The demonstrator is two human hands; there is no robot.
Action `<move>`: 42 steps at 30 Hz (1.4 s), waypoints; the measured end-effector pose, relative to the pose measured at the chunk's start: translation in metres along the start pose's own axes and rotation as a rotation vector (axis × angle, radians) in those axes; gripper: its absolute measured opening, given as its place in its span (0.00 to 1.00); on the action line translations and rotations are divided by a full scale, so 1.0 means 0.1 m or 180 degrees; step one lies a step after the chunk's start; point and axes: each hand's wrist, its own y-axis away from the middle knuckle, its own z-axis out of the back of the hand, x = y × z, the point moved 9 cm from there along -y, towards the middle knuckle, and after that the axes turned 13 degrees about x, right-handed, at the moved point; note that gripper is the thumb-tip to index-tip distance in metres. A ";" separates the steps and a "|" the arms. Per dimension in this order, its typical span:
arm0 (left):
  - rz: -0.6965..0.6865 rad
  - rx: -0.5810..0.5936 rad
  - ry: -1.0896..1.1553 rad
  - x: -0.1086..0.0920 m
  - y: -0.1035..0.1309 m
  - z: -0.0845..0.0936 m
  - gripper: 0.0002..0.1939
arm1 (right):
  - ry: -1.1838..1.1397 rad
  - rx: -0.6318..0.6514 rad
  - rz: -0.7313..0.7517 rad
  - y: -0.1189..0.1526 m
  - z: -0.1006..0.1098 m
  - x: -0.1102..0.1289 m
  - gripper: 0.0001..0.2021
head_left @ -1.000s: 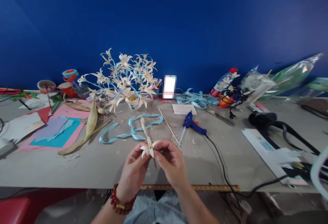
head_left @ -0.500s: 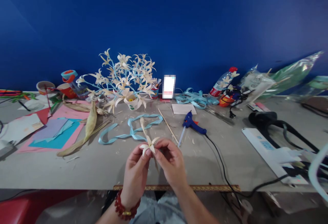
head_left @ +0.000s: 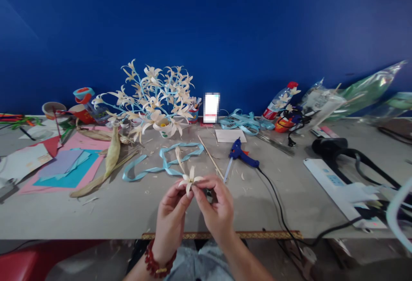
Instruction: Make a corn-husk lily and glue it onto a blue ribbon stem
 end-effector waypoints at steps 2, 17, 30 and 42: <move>-0.0029 0.0100 -0.0071 0.00 0.00 -0.02 0.14 | -0.0113 0.0004 -0.0061 -0.01 0.01 -0.02 0.05; -0.0093 0.0133 0.0015 -0.06 -0.03 -0.08 0.10 | -0.0832 0.0330 -0.0693 -0.06 -0.04 -0.22 0.05; -0.0005 0.0263 0.0041 -0.09 -0.06 -0.13 0.08 | -0.0403 0.0500 -0.0534 -0.11 -0.05 -0.17 0.04; -0.0351 0.0540 -0.0272 -0.12 -0.04 -0.12 0.09 | -0.0529 0.0435 -0.0376 -0.15 -0.05 -0.09 0.01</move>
